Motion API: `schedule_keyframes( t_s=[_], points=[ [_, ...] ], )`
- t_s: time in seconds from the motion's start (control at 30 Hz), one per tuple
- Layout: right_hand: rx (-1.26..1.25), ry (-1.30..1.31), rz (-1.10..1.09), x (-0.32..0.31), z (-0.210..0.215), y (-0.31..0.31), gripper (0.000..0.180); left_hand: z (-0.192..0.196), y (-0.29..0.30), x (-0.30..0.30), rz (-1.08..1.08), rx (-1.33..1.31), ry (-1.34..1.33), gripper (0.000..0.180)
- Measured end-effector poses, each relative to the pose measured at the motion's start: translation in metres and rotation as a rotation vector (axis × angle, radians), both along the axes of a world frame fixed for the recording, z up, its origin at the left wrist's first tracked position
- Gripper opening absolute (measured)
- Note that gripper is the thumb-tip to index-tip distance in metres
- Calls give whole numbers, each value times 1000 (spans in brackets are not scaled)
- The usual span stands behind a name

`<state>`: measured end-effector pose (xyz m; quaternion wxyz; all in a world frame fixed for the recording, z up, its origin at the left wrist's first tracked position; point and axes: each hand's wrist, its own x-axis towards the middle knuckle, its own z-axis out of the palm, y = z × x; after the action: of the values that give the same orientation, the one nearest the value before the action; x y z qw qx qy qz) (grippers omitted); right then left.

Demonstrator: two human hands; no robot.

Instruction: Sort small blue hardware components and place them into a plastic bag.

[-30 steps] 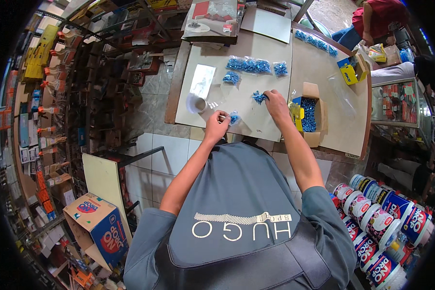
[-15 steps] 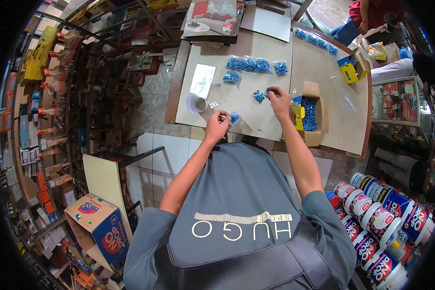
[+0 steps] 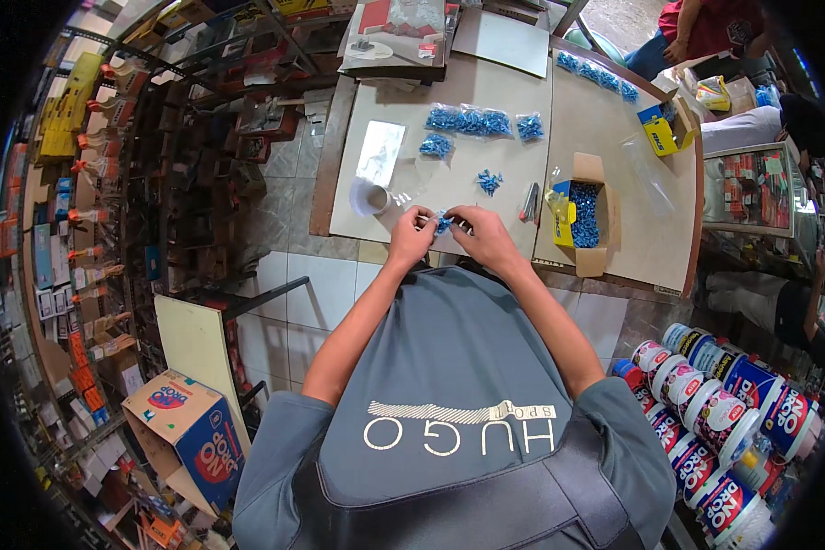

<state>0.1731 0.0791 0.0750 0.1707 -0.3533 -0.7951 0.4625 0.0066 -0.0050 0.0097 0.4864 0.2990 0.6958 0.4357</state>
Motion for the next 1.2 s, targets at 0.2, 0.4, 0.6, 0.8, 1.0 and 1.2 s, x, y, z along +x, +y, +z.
schedule_keyframes(
  t_s=[0.2, 0.4, 0.6, 0.8, 1.0, 1.2],
  points=[
    [-89, 15, -50, -1, 9, 1, 26, -2, 2, -2, 3, 1, -7, 16],
    [-32, 76, -147, -6, -3, 6, 24, 0, 3, -3, 6, 9, 18, 17],
    [93, -2, -412, 24, -69, 77, 25, 1, 3, -5, 10, 24, 10, 19],
    [163, -257, -234, 39, -78, 104, 24, 5, 3, -6, -34, -35, 10, 24],
    [254, -297, -136, 34, -73, 104, 21, 0, 2, -3, 26, 24, 20, 19],
    [223, -290, -204, 39, -82, 107, 21, 5, 6, -2, 11, 4, 31, 18]
  ],
)
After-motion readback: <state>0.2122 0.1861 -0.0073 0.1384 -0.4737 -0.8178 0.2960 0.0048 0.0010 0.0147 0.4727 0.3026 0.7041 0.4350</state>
